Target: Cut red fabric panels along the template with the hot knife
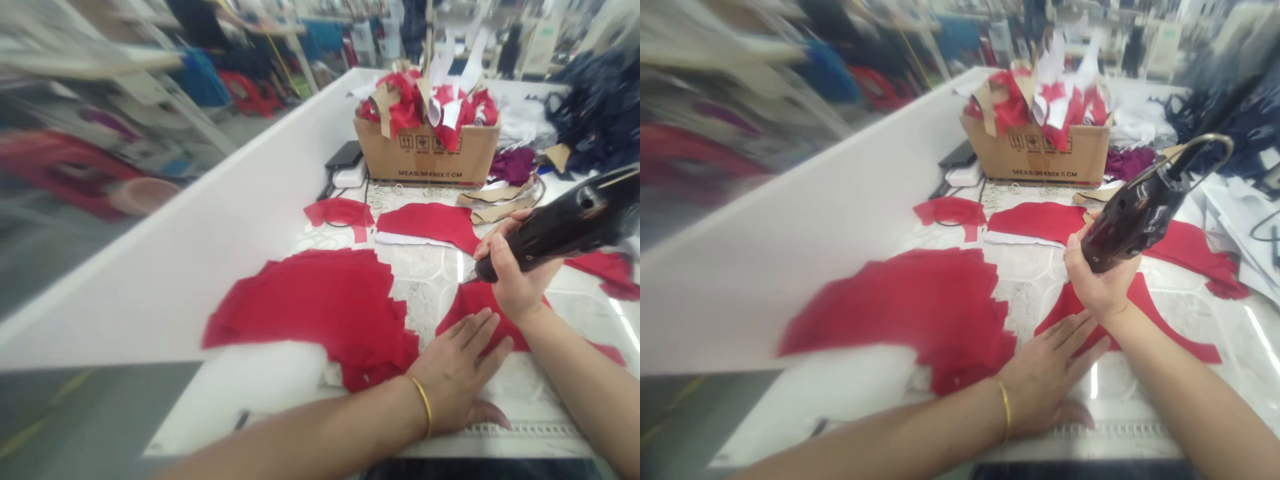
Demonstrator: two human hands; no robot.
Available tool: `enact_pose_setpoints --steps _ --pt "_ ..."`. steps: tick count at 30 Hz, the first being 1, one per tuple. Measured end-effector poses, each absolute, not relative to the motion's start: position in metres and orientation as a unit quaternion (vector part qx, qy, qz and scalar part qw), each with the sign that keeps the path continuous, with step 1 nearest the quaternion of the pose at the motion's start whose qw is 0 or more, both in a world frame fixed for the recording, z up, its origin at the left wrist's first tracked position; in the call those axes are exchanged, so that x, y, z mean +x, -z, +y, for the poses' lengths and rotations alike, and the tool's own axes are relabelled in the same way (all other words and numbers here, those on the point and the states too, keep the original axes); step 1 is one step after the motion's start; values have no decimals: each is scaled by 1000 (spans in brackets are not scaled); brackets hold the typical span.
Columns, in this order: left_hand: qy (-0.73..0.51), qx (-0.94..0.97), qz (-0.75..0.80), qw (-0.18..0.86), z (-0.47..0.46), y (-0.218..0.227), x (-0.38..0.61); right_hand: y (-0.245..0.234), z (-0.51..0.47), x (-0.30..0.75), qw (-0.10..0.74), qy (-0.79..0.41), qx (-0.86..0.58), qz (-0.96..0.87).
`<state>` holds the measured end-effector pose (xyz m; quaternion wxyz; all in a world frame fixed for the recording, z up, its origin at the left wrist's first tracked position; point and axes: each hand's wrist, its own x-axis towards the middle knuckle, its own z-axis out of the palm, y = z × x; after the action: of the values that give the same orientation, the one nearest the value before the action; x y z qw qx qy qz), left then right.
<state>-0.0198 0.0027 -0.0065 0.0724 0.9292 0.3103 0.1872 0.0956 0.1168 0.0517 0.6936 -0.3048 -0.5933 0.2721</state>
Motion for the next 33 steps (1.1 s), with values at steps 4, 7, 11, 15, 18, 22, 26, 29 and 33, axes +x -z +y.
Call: enact_pose_setpoints --steps 4,7,11,15,18,22,26,29,33 --pt "-182 929 312 76 2 9 -19 -56 110 92 715 -298 -296 -559" --pt "-174 931 310 80 2 11 -19 -60 101 91 712 -342 -247 -562" --pt "-156 933 314 78 2 11 -19 -62 94 88 708 -351 -248 -560" --pt "-166 932 317 66 0 10 -19 -62 92 87 704 -338 -271 -562" --pt "-200 929 306 53 -3 10 -19 -66 85 88 694 -356 -237 -578" --pt "-232 922 306 41 -7 9 -18 -70 74 88 681 -369 -228 -590" --pt "-255 911 322 32 -8 9 -14 -68 71 87 653 -375 -233 -616" --pt "-263 907 327 26 -6 10 -14 -65 72 86 653 -369 -215 -626" --pt "-266 910 316 31 -4 8 -17 -69 75 90 666 -375 -213 -609"
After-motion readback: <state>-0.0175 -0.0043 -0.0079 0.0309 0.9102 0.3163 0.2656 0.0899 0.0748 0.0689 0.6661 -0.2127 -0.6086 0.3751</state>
